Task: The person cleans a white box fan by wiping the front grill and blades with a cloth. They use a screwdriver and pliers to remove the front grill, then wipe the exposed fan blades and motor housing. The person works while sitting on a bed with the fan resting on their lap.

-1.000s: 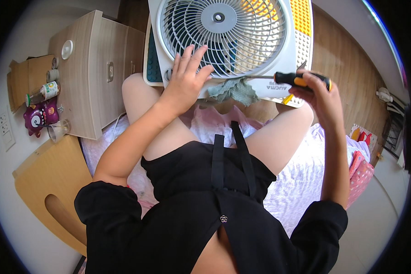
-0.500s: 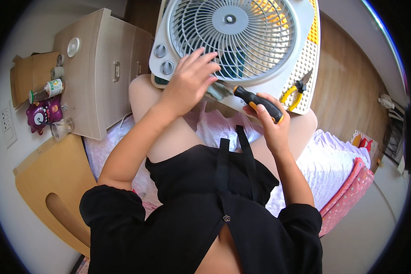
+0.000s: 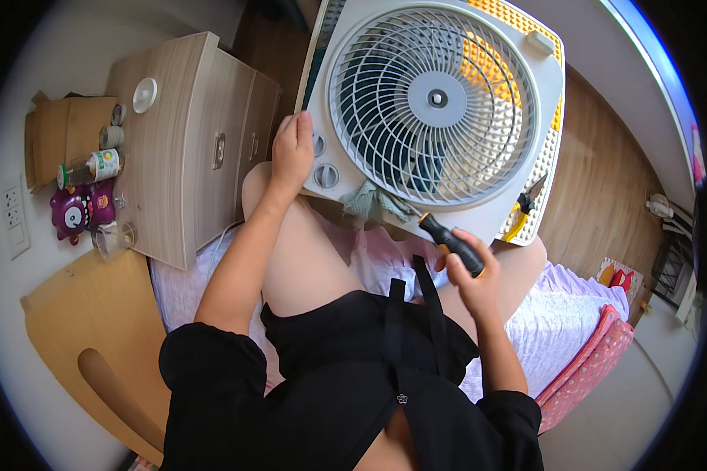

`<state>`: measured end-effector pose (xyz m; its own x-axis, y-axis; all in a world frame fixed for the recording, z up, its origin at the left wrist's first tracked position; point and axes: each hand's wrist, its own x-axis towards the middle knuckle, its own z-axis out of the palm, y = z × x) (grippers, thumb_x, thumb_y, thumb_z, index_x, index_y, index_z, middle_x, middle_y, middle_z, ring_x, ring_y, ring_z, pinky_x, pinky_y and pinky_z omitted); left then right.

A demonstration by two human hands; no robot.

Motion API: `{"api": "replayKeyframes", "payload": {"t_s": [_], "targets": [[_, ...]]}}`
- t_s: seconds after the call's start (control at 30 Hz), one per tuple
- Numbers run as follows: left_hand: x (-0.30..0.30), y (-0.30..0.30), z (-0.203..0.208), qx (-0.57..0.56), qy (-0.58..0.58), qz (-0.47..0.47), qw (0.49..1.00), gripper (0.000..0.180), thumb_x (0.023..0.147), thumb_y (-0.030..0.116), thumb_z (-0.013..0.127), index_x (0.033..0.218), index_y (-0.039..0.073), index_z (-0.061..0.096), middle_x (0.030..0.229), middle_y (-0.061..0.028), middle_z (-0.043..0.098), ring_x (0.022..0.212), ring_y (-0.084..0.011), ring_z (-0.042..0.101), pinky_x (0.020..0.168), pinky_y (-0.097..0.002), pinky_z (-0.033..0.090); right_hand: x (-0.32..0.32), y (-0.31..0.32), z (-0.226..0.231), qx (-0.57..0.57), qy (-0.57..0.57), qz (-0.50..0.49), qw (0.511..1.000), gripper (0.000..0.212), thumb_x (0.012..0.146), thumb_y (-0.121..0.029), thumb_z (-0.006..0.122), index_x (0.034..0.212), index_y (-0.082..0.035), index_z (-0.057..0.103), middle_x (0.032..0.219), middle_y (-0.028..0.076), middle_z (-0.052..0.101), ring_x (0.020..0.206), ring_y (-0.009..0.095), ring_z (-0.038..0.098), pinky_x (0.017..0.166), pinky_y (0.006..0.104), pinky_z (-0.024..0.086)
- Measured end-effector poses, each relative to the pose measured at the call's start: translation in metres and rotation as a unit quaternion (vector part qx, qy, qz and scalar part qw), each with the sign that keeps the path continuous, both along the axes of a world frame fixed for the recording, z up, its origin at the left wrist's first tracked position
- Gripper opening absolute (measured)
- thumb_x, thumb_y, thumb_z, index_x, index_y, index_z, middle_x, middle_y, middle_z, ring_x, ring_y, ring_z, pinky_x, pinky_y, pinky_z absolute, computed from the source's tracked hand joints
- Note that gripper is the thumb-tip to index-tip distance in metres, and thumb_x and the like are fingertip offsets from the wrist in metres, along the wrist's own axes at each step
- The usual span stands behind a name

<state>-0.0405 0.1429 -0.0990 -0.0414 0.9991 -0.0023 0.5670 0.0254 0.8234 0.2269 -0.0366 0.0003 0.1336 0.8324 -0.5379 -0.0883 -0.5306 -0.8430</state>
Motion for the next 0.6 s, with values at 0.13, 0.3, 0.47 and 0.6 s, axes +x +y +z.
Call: {"api": "replayKeyframes", "payload": {"t_s": [0.13, 0.3, 0.47, 0.6], "targets": [[0.004, -0.011, -0.009, 0.015, -0.009, 0.011, 1.0, 0.038, 0.098, 0.028, 0.039, 0.093, -0.004, 0.058, 0.091, -0.0207, 0.06, 0.089, -0.0373, 0.054, 0.08, -0.0422, 0.042, -0.029, 0.002, -0.012, 0.025, 0.041, -0.041, 0.998, 0.037, 0.081, 0.001, 0.063, 0.117, 0.005, 0.052, 0.091, 0.011, 0.063, 0.072, 0.015, 0.062, 0.067, 0.0249, 0.049], [0.007, -0.015, -0.014, 0.066, 0.02, 0.03, 0.997, 0.037, 0.098, 0.026, 0.039, 0.106, -0.004, 0.059, 0.099, -0.0207, 0.062, 0.094, -0.036, 0.056, 0.085, -0.0409, 0.041, -0.048, 0.016, -0.004, 0.019, -0.008, -0.033, 0.999, 0.037, 0.082, 0.0, 0.062, 0.116, 0.006, 0.052, 0.087, 0.011, 0.064, 0.068, 0.012, 0.06, 0.06, 0.0217, 0.045], [0.004, -0.013, -0.007, 0.016, -0.014, 0.001, 1.0, 0.041, 0.098, 0.027, 0.038, 0.119, -0.005, 0.053, 0.115, -0.0212, 0.057, 0.108, -0.0333, 0.052, 0.095, -0.0372, 0.038, -0.006, 0.014, 0.005, -0.021, -0.012, 0.004, 1.0, 0.037, 0.085, -0.009, 0.061, 0.118, 0.004, 0.052, 0.069, 0.01, 0.063, 0.054, 0.008, 0.054, 0.046, 0.0177, 0.037], [0.005, -0.014, -0.009, 0.045, -0.008, 0.005, 0.999, 0.038, 0.098, 0.024, 0.04, 0.117, -0.006, 0.054, 0.112, -0.0195, 0.057, 0.106, -0.0326, 0.053, 0.093, -0.0365, 0.039, -0.017, 0.026, 0.008, -0.027, 0.001, -0.02, 0.999, 0.037, 0.086, -0.01, 0.06, 0.119, 0.005, 0.051, 0.069, 0.01, 0.063, 0.054, 0.009, 0.054, 0.045, 0.0181, 0.036]]}}
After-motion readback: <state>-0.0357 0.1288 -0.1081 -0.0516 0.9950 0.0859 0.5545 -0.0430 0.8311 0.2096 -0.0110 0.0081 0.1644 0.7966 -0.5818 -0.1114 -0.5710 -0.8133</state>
